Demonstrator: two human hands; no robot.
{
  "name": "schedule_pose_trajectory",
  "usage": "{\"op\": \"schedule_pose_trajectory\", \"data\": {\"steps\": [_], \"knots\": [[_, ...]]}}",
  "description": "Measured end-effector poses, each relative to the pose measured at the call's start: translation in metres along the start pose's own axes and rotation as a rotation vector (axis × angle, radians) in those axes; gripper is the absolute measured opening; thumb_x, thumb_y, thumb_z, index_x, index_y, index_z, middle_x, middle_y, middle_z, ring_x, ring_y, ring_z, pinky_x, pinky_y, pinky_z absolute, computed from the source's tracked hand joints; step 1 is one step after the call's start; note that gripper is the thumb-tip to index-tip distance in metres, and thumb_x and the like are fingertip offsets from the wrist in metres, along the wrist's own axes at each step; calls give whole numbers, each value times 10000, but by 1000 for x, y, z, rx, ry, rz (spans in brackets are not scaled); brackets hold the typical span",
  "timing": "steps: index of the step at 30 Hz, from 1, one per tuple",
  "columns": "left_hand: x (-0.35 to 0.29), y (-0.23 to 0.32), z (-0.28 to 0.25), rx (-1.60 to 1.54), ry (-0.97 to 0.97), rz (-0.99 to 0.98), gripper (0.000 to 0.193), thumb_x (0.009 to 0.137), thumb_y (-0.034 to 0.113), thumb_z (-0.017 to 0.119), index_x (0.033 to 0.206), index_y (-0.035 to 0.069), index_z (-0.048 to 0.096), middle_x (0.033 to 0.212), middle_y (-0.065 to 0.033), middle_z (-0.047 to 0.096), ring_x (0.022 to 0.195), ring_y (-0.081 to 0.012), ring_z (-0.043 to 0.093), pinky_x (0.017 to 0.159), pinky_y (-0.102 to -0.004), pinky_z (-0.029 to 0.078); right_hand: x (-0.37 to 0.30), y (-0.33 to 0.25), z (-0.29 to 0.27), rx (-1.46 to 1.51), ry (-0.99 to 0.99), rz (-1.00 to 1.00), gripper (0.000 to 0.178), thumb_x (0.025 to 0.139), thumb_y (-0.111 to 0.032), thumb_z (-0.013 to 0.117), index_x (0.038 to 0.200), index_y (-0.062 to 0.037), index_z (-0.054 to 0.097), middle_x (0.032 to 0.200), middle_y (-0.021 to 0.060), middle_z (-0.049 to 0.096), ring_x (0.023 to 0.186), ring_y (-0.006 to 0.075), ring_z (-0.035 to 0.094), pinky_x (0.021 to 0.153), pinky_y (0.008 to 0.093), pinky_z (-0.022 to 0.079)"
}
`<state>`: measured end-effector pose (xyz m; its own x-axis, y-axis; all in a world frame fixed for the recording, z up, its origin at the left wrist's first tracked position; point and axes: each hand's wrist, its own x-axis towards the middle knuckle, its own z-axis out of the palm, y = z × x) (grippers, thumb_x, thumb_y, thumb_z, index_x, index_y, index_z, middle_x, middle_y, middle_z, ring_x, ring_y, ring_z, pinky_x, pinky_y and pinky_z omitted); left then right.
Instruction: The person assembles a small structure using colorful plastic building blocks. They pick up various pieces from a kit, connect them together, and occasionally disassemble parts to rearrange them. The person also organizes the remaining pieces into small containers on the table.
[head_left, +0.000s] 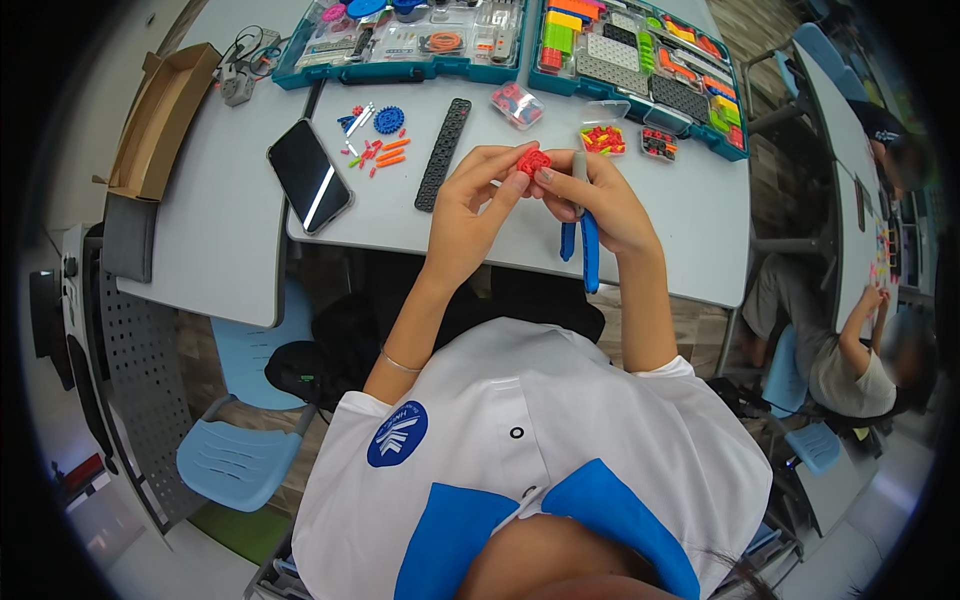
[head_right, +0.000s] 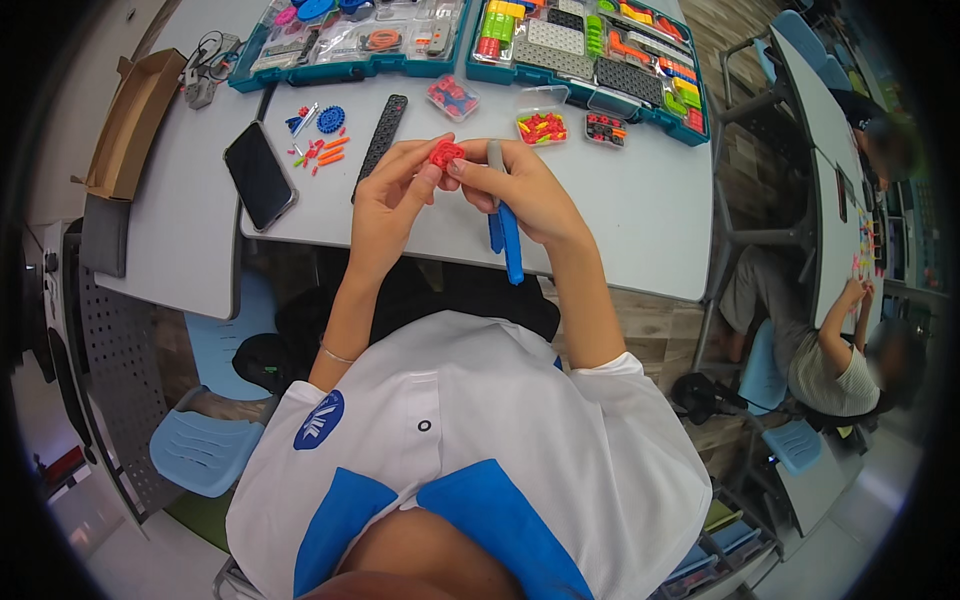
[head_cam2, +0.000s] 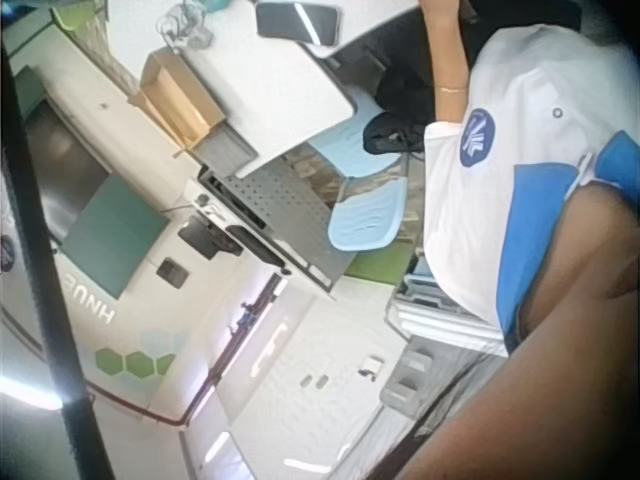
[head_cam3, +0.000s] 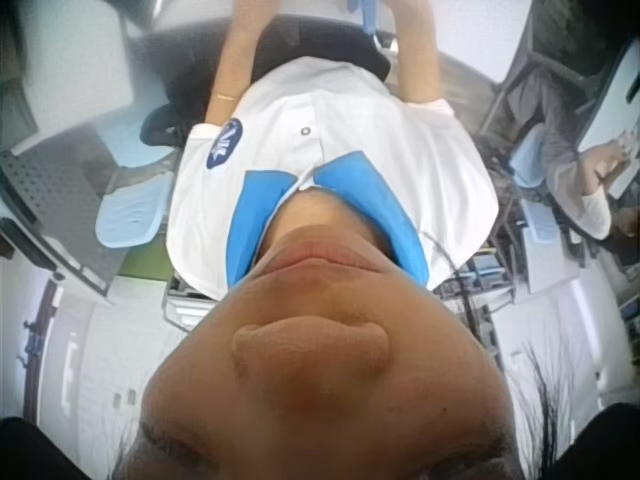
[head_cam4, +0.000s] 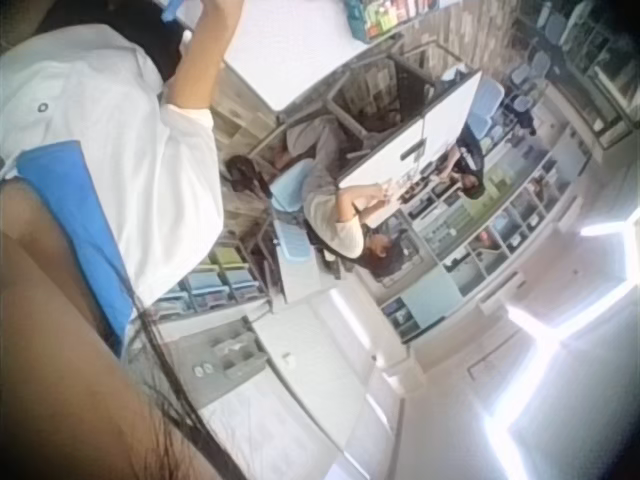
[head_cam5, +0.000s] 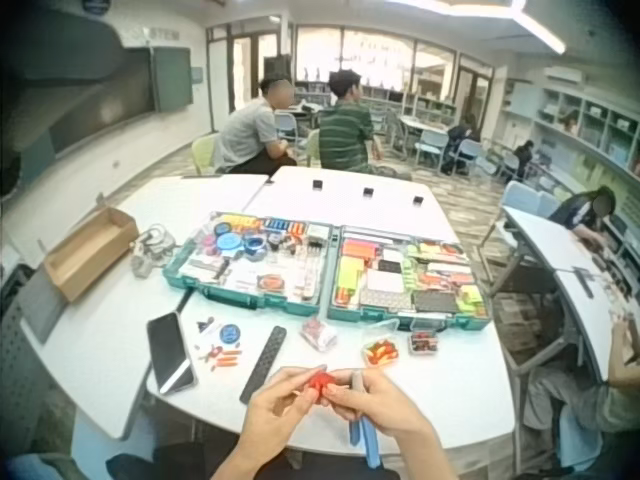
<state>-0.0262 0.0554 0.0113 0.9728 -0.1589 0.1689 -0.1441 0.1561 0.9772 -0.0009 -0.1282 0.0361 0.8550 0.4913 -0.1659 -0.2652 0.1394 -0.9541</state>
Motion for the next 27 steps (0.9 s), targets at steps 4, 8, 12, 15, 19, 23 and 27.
{"op": "schedule_pose_trajectory", "data": {"steps": [4,8,12,15,19,23,27], "knots": [[1,-11,-2,-23,-43,107,354,922,89,675,1272,44,657,1219,-58,589,969,-101,586,796,-240,484,-1,4,-9,212,-124,91,278,947,-210,652,1065,41,664,804,24,602,583,42,454,497,202,337],[1,-16,-7,-82,-79,128,323,894,79,706,1212,39,668,1222,-56,583,954,-107,594,809,-248,482,-8,3,-7,164,-75,91,269,930,-163,670,1106,40,661,796,14,585,593,49,453,513,206,342],[0,-18,-16,-113,51,139,283,872,66,735,1141,17,663,1193,-64,593,942,-112,604,824,-258,485,-11,3,0,-533,449,-426,255,884,-70,690,1132,-10,681,800,-8,562,648,61,472,581,212,377],[-1,-15,-18,-142,103,85,292,887,92,730,1141,-14,631,1125,-66,616,941,-116,592,851,-262,477,-9,14,-9,-640,576,-575,230,838,-32,716,1067,-40,704,801,-15,547,698,64,488,632,214,401],[0,-17,-15,-159,108,42,307,903,112,722,1158,-22,616,1078,-66,645,893,-107,588,820,-250,477,-6,44,-11,-593,572,-520,294,827,-82,750,1103,-48,651,811,2,564,723,76,521,645,226,414],[-1,-12,-13,-202,121,2,317,868,47,751,1154,-32,639,1080,-63,642,896,-117,638,827,-266,510,-13,46,-3,-666,585,-405,319,835,-136,743,1110,-59,599,885,45,620,770,161,588,696,280,455],[-4,-5,-17,-124,117,27,336,854,25,755,1171,-26,655,1092,-74,650,865,-117,647,819,-265,513,-27,19,13,-983,385,-524,336,765,-104,739,1060,-65,582,900,85,617,777,253,613,691,326,474]]}}
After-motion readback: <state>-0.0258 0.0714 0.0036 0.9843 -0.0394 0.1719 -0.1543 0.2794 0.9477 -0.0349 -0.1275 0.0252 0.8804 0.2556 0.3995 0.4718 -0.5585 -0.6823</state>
